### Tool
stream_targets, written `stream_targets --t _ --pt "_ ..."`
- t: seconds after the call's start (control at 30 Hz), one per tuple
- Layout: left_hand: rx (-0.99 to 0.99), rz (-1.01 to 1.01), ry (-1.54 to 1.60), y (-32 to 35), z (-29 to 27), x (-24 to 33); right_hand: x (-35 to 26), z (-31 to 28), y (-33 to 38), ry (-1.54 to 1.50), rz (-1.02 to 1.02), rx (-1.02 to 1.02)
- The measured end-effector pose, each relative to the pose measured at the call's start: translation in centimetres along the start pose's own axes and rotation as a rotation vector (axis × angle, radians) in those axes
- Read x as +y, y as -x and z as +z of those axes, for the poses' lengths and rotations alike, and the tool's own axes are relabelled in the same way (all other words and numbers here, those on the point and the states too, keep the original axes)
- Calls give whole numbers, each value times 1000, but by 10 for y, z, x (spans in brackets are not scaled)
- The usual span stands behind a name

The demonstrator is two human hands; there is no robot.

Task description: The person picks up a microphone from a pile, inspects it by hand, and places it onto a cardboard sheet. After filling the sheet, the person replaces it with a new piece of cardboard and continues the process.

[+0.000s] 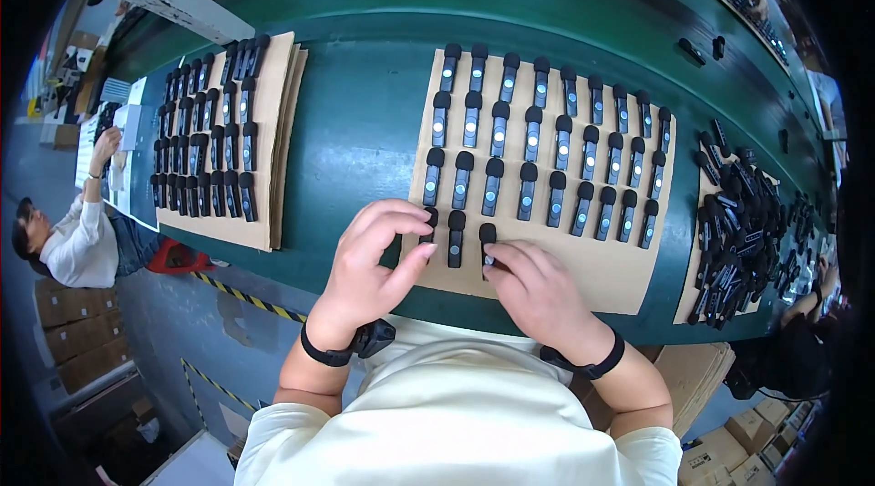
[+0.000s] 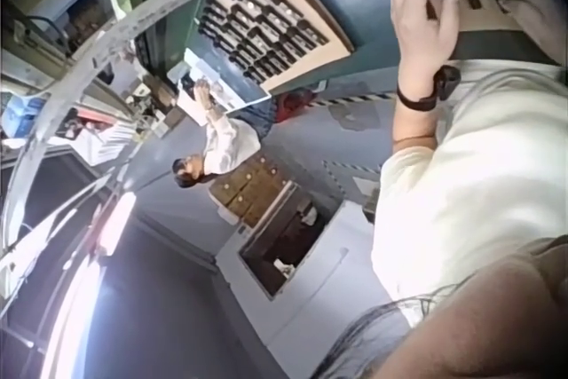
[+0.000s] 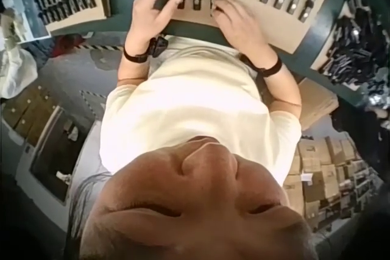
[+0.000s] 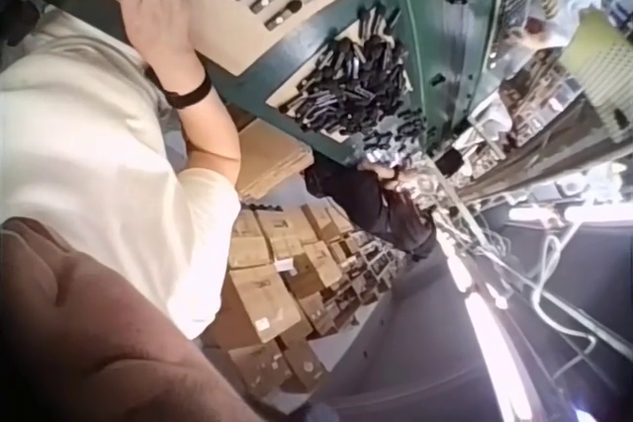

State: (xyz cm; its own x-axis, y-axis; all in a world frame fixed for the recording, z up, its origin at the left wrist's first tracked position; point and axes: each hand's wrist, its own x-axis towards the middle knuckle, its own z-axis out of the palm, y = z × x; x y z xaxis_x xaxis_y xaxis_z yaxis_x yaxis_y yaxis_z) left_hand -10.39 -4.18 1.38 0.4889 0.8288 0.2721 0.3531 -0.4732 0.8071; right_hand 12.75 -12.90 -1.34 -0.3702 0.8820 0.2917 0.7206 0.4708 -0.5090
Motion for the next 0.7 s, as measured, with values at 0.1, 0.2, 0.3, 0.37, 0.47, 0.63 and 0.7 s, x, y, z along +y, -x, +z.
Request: stream_targets --t 0.1,0.2,0.3,0.37,0.47,0.63,0.7 --pt "26 -12 -9 1 -4 -4 -3 6 3 75 -32 -65" --pt "29 -9 -6 1 -6 -5 -2 9 1 79 -14 -38" --pt "27 -1 5 -1 -5 -6 -1 14 0 87 12 -25" --pt "23 3 11 -3 -4 -4 -1 12 -1 83 36 -26" --pt "16 6 19 -7 -4 -5 -2 -7 -5 31 67 -64" --pt "13 -13 25 -14 -6 -5 26 -77 -12 65 116 7" --pt "15 -18 22 -17 -7 -5 55 -110 -17 101 196 60"
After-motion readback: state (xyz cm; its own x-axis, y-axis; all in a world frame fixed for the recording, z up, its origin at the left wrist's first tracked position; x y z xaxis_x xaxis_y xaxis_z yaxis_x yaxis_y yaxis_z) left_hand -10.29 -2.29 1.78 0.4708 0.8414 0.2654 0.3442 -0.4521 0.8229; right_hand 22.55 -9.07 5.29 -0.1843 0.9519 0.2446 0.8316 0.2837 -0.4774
